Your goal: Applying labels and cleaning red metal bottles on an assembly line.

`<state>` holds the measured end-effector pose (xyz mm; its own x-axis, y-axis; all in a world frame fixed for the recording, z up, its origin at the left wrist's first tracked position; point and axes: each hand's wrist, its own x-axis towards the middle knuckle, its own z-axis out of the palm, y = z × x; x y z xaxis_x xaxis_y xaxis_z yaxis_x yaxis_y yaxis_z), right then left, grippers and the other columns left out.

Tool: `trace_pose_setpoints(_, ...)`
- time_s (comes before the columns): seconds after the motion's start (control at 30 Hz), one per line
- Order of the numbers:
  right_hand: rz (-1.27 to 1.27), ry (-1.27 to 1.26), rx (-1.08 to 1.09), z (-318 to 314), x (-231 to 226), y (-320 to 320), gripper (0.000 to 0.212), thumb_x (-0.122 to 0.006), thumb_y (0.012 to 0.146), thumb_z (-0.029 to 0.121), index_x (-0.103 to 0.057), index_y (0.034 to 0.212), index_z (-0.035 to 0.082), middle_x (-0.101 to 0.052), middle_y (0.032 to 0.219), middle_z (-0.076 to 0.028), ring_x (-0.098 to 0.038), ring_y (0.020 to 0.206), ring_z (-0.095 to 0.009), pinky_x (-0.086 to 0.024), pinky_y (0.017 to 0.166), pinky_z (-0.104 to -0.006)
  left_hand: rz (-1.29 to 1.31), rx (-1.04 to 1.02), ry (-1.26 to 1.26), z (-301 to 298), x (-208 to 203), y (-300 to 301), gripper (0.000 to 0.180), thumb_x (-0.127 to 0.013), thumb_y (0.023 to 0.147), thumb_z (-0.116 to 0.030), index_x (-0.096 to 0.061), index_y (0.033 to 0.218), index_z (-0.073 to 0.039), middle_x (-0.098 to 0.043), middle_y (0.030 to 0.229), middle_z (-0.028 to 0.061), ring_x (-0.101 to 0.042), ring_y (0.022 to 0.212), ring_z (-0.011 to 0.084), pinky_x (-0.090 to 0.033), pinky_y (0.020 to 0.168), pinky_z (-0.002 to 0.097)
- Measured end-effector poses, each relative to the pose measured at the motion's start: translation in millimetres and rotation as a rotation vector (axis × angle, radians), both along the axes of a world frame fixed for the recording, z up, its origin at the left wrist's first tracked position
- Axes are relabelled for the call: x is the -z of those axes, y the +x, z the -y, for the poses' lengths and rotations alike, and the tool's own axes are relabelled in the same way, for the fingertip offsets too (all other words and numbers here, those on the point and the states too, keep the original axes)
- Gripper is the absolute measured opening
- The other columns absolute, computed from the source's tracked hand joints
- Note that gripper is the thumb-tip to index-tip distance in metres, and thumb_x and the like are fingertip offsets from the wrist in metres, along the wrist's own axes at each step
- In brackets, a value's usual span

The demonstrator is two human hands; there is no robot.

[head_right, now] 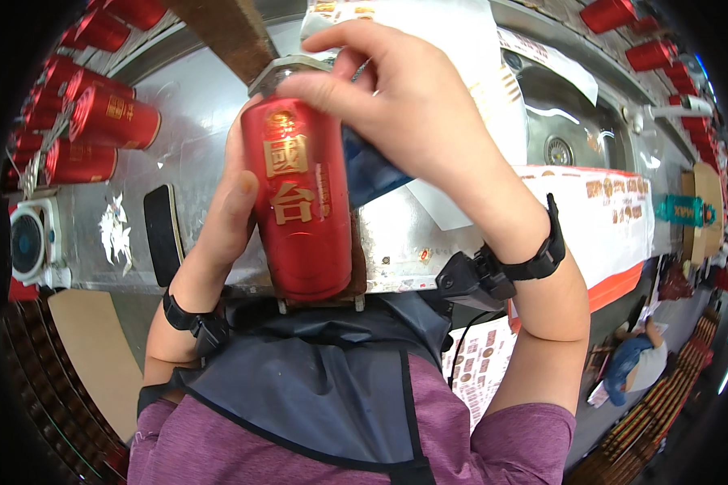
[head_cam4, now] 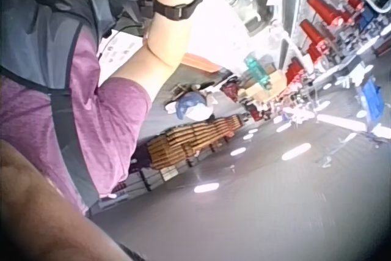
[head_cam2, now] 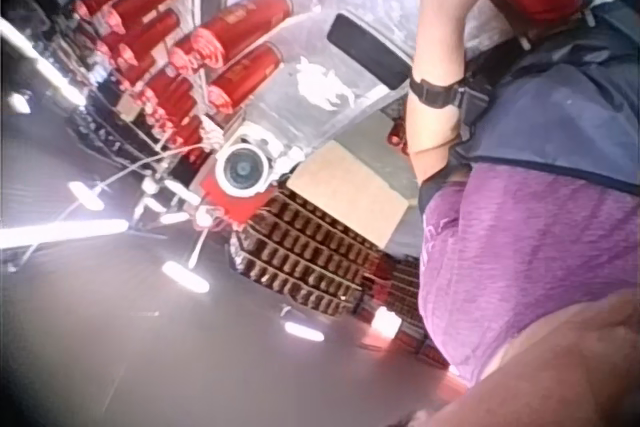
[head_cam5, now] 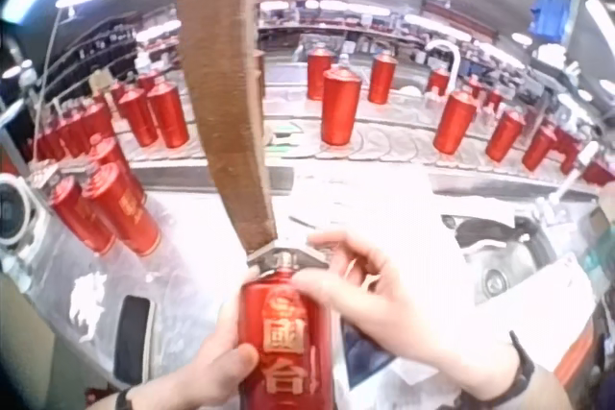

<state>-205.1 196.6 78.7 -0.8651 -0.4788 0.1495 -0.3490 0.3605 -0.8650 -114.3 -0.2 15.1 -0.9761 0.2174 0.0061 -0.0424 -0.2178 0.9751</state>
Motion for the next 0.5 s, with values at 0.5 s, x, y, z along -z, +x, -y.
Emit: trace_pose_setpoints(0.5,0.705,-0.550,0.029,-17.2,59.7,61.4,0.083,-0.084,0.076,0.031,-0.042,0.141,-0.002,-0.054,0.114,-0.010,-0.053,0.072,-0.003,-0.046,0.065,-0.0187,0.068,0.001,-0.093,-6.1,0.6,9.5,0.099,-0.073,0.084,-0.038,-0.007,0.151,-0.006,-0.040,0.142,0.0162,-0.050,0.127,0.0259,-0.045,0.103,0.0400)
